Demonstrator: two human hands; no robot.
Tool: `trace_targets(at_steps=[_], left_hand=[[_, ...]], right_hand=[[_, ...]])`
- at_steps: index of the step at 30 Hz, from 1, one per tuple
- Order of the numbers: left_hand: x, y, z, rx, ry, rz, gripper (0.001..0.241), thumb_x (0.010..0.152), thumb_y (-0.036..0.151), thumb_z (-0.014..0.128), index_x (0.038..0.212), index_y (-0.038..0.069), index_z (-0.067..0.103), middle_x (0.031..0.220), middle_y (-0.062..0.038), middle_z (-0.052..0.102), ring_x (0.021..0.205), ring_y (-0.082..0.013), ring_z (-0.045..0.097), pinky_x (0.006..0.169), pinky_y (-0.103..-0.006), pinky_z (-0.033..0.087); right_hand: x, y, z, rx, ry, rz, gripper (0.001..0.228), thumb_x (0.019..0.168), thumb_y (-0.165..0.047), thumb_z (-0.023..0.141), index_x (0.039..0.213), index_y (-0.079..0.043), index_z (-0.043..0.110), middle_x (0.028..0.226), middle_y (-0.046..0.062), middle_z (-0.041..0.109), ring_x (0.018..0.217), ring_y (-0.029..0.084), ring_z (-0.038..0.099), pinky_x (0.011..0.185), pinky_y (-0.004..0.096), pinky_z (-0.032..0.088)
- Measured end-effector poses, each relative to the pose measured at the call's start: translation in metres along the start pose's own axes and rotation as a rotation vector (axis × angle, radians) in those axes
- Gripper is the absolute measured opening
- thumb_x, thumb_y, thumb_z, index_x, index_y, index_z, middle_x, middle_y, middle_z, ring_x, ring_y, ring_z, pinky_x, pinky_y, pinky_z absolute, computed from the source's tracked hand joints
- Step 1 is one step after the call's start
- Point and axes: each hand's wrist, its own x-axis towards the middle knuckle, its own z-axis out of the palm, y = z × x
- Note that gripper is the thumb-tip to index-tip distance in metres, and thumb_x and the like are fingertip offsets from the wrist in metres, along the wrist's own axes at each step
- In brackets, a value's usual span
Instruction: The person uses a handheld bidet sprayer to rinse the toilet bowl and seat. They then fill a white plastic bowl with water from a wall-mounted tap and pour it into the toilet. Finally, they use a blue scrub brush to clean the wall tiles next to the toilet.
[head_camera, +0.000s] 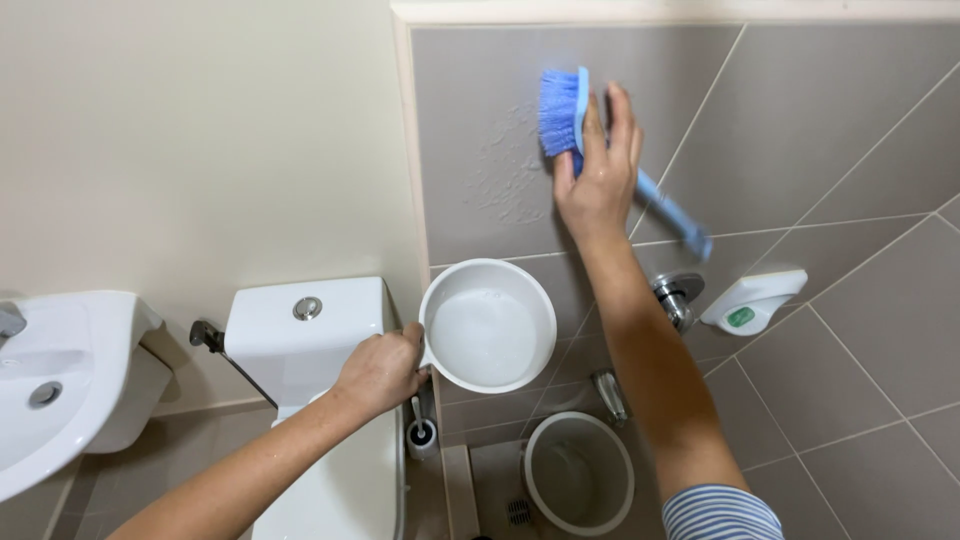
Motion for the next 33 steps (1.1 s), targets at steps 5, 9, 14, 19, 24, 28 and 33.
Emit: trace_targets(at_steps=[5, 9, 14, 19, 24, 28, 33], left_hand=[[0.006, -0.002, -0.008, -0.067, 0.038, -0.022, 0.044, 0.077, 0.017, 0.080, 0.107, -0.004, 0.055, 0.073, -0.022, 0.070, 0.074, -0.0395, 0.073, 0.066, -0.0467, 0.060], [0.005, -0.003, -0.017, -0.078, 0.009, -0.052, 0.046, 0.078, 0.017, 0.079, 0.111, -0.004, 0.057, 0.071, -0.022, 0.070, 0.073, -0.0387, 0.073, 0.066, -0.0465, 0.059], [0.005, -0.003, -0.017, -0.089, -0.027, -0.070, 0.049, 0.078, 0.020, 0.080, 0.113, -0.003, 0.056, 0.071, -0.022, 0.070, 0.072, -0.0372, 0.074, 0.066, -0.0449, 0.060], [0.005, -0.004, -0.011, -0.068, -0.014, -0.039, 0.045, 0.078, 0.018, 0.079, 0.110, -0.003, 0.055, 0.071, -0.021, 0.070, 0.072, -0.0377, 0.074, 0.065, -0.0455, 0.060], [0.001, 0.004, -0.021, -0.096, 0.047, -0.001, 0.050, 0.079, 0.016, 0.078, 0.118, 0.001, 0.050, 0.072, -0.020, 0.070, 0.073, -0.0431, 0.071, 0.064, -0.0513, 0.057], [-0.003, 0.006, -0.020, -0.115, 0.066, 0.040, 0.064, 0.077, 0.012, 0.077, 0.135, 0.008, 0.049, 0.072, -0.019, 0.071, 0.071, -0.0429, 0.070, 0.066, -0.0510, 0.056], [0.004, 0.000, -0.002, -0.095, 0.046, 0.062, 0.048, 0.081, 0.015, 0.077, 0.127, 0.014, 0.067, 0.083, -0.013, 0.077, 0.075, -0.0304, 0.076, 0.072, -0.0420, 0.061]], right_hand=[[0.005, -0.031, 0.021, -0.090, -0.144, 0.030, 0.094, 0.095, -0.010, 0.077, 0.169, -0.010, 0.020, 0.170, 0.020, 0.034, 0.118, 0.030, 0.054, 0.098, 0.035, 0.053], [-0.003, -0.037, 0.014, -0.049, -0.292, -0.028, 0.104, 0.092, -0.024, 0.084, 0.166, -0.008, 0.012, 0.163, 0.031, 0.034, 0.091, 0.030, 0.052, 0.073, 0.042, 0.050], [0.012, 0.002, 0.006, -0.212, -0.049, 0.009, 0.104, 0.095, -0.045, 0.072, 0.166, -0.020, -0.001, 0.148, 0.028, 0.040, 0.104, 0.032, 0.052, 0.080, 0.048, 0.046], [0.012, -0.009, 0.006, -0.378, -0.074, 0.226, 0.078, 0.113, -0.052, 0.054, 0.168, -0.035, 0.002, 0.150, 0.021, 0.043, 0.109, 0.031, 0.051, 0.090, 0.050, 0.043], [-0.021, -0.046, 0.002, -0.164, -0.241, -0.149, 0.075, 0.100, -0.060, 0.064, 0.160, -0.056, 0.018, 0.132, 0.021, 0.056, 0.086, 0.029, 0.060, 0.056, 0.036, 0.053], [0.001, -0.003, -0.003, -0.150, -0.297, 0.031, 0.074, 0.105, -0.059, 0.068, 0.163, -0.054, 0.022, 0.119, 0.014, 0.058, 0.084, 0.026, 0.063, 0.056, 0.035, 0.054], [0.034, -0.040, 0.006, -0.094, -0.107, 0.191, 0.075, 0.101, -0.059, 0.068, 0.159, -0.048, 0.023, 0.124, 0.015, 0.059, 0.073, 0.022, 0.064, 0.048, 0.033, 0.054]])
